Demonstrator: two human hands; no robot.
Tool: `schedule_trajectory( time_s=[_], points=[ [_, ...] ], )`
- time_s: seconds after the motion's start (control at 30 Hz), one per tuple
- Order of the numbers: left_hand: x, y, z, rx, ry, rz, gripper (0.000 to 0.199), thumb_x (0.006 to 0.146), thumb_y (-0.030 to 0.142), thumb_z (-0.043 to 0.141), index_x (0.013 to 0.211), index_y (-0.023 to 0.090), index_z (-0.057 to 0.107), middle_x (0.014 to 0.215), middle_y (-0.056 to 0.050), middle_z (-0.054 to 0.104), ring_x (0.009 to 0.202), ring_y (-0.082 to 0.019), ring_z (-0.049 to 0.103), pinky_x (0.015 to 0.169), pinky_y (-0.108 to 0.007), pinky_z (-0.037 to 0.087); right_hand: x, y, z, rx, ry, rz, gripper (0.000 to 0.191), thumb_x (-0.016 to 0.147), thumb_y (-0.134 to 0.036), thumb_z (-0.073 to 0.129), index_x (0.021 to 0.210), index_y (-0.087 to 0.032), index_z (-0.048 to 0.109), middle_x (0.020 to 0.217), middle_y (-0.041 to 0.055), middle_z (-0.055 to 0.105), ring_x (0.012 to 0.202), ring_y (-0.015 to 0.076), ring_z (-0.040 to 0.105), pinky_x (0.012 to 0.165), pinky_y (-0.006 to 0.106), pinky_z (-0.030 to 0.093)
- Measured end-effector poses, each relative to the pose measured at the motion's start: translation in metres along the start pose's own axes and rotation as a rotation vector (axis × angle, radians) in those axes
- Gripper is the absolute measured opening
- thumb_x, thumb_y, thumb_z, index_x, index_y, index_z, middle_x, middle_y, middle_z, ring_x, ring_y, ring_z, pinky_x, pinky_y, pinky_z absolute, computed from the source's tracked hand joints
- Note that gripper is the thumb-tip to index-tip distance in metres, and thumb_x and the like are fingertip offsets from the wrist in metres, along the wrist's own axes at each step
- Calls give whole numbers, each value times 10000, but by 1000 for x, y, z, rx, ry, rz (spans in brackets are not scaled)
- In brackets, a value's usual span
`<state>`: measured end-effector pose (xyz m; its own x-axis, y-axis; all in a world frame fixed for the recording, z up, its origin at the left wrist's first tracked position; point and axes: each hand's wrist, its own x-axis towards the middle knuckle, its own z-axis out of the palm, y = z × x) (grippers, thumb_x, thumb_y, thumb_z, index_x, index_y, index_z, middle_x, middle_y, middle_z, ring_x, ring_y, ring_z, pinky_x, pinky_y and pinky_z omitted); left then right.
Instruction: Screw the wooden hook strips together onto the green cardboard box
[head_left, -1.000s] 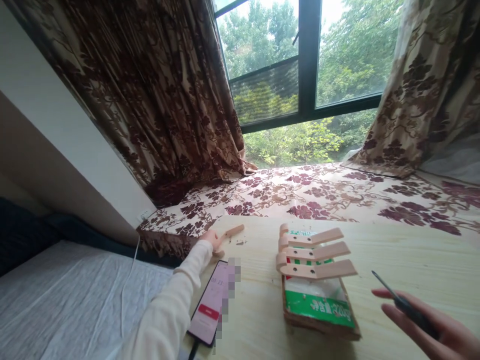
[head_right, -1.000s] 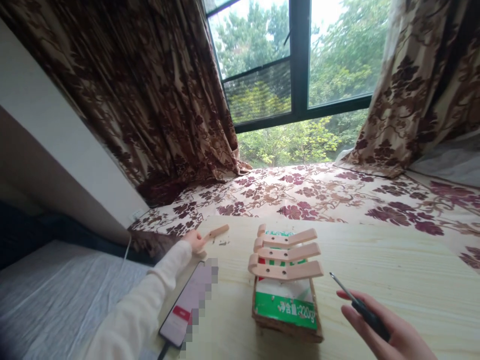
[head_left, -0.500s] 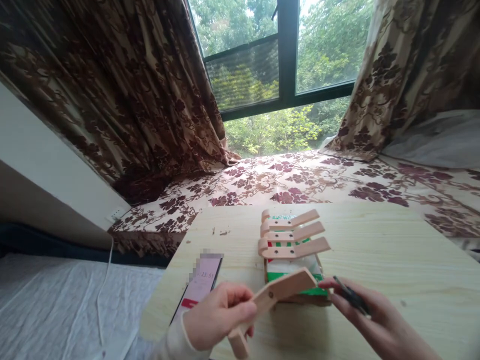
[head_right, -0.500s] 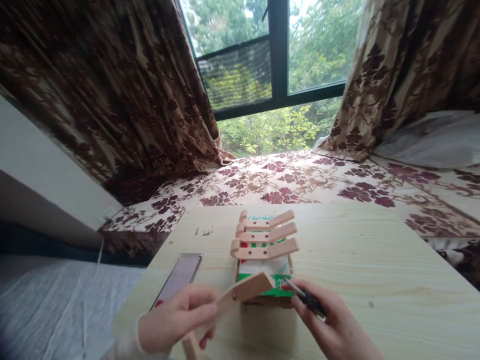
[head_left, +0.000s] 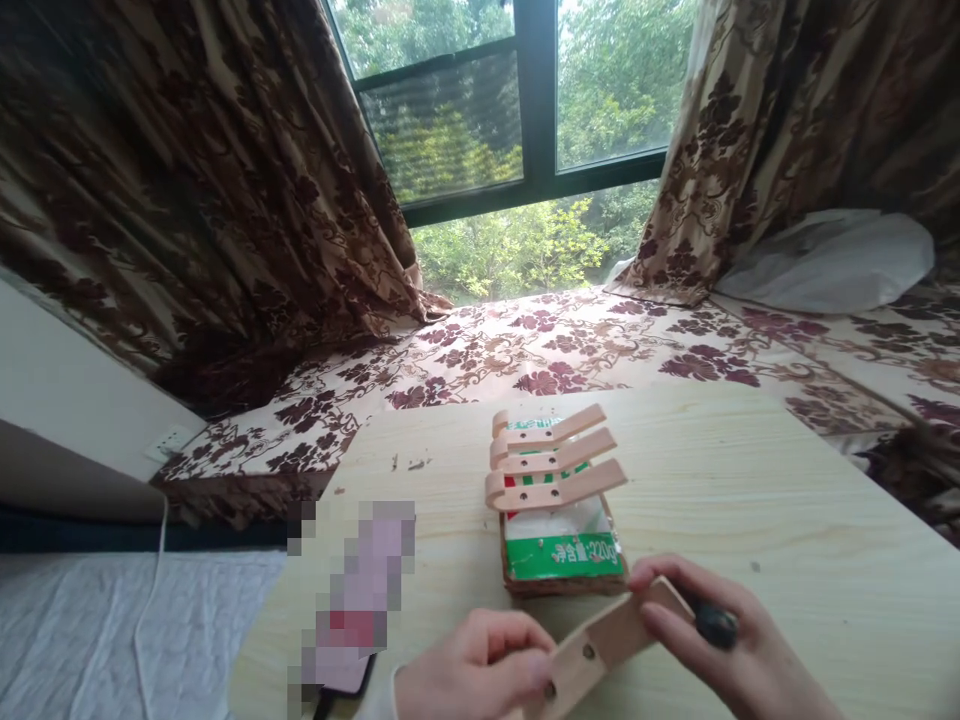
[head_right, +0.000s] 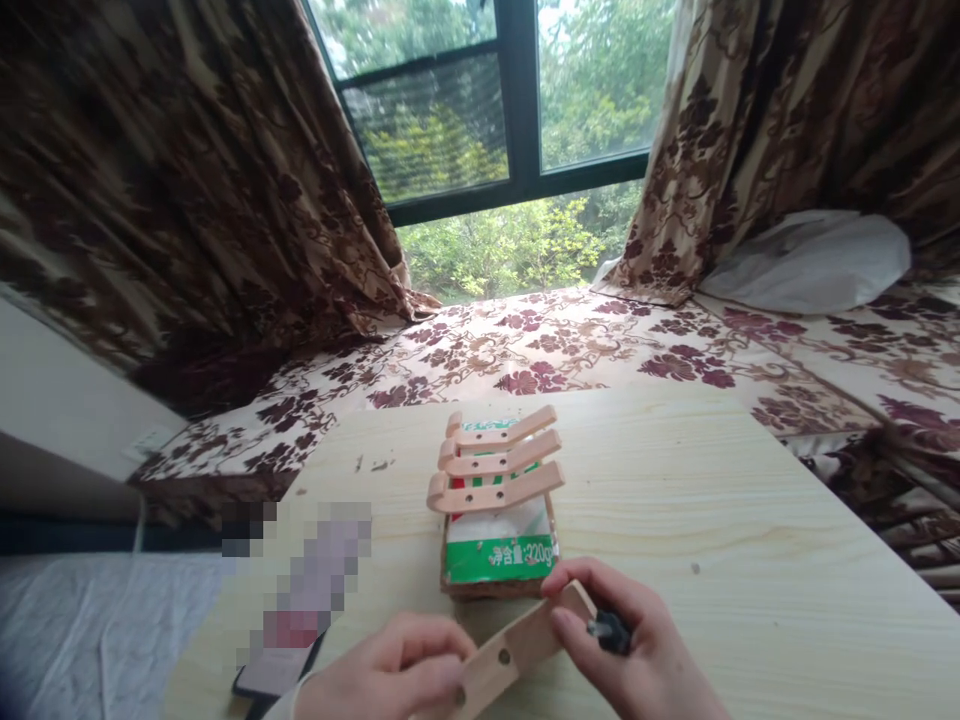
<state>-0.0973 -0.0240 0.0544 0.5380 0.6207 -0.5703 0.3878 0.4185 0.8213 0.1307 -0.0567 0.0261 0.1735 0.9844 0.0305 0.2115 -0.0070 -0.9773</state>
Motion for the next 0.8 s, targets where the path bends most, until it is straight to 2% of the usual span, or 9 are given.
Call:
schedule_trajectory(
  time_s=[0.07, 0.13, 0.17, 0.27, 0.37, 0.43, 0.5, 0.6, 0.8],
  points=[
    [-6, 1, -6, -41, 50, 62, 581, 760, 693, 414, 1000, 185, 561, 717, 7, 603, 605, -96, 513, 595, -234, 395, 4, -5, 4, -6, 14, 3, 243, 743, -463, 578, 754, -226, 630, 707, 10, 616, 645, 176, 553, 505, 223, 417],
    [-12, -1, -12, -39, 152, 166, 640, 805, 697, 286, 1113, 181, 506, 763, -27, 639, 651, -138, 561, 691, -300, 446, 7, -6, 5, 4, 24, 18, 257, 759, -477, 560, 762, -225, 606, 686, 4, 591, 619, 163, 525, 483, 221, 387],
    [-14, -2, -14, -12, 214, 217, 644, 806, 691, 299, 1156, 184, 485, 805, -35, 649, 705, -150, 575, 748, -312, 449, 9, -7, 5, 8, 27, 27, 262, 763, -484, 556, 762, -225, 595, 669, -2, 576, 597, 154, 508, 475, 221, 374],
    [-15, -6, -15, 171, 380, 271, 604, 752, 620, 513, 1222, 244, 453, 990, -22, 646, 897, -161, 580, 857, -279, 426, 13, -8, 4, 16, 37, 37, 275, 772, -495, 550, 768, -222, 578, 666, -6, 562, 593, 150, 496, 475, 224, 361],
    [-5, -2, -11, 418, 629, 342, 394, 759, 501, 574, 1082, 277, 556, 1052, 0, 638, 977, -161, 577, 864, -250, 426, 18, -12, 4, 1, 57, 18, 272, 779, -486, 551, 794, -217, 591, 743, 13, 594, 693, 176, 537, 512, 231, 377],
    [5, 3, -8, 523, 780, 457, 253, 795, 447, 538, 973, 275, 591, 942, 12, 657, 891, -146, 600, 790, -233, 450, 24, -15, 4, -18, 73, 0, 265, 792, -469, 544, 824, -215, 610, 786, 21, 614, 741, 188, 552, 541, 235, 391],
    [16, 6, -8, 585, 864, 548, 177, 811, 398, 524, 913, 271, 593, 836, 23, 651, 792, -129, 604, 721, -221, 457, 30, -16, 5, -38, 82, -13, 254, 803, -451, 534, 843, -215, 622, 780, 17, 619, 720, 181, 553, 550, 235, 398],
    [29, 4, -11, 606, 871, 591, 118, 828, 350, 510, 859, 261, 582, 759, 32, 621, 735, -111, 593, 678, -201, 453, 38, -12, 5, -75, 82, -11, 216, 792, -420, 541, 815, -220, 618, 731, 1, 603, 648, 162, 537, 532, 228, 398],
    [38, -8, -12, 468, 751, 560, 104, 845, 337, 511, 897, 258, 557, 780, 42, 600, 753, -81, 584, 696, -164, 444, 41, 2, 6, -132, 37, 13, 206, 798, -409, 517, 745, -224, 591, 729, 7, 610, 684, 179, 560, 560, 223, 438]
  ],
)
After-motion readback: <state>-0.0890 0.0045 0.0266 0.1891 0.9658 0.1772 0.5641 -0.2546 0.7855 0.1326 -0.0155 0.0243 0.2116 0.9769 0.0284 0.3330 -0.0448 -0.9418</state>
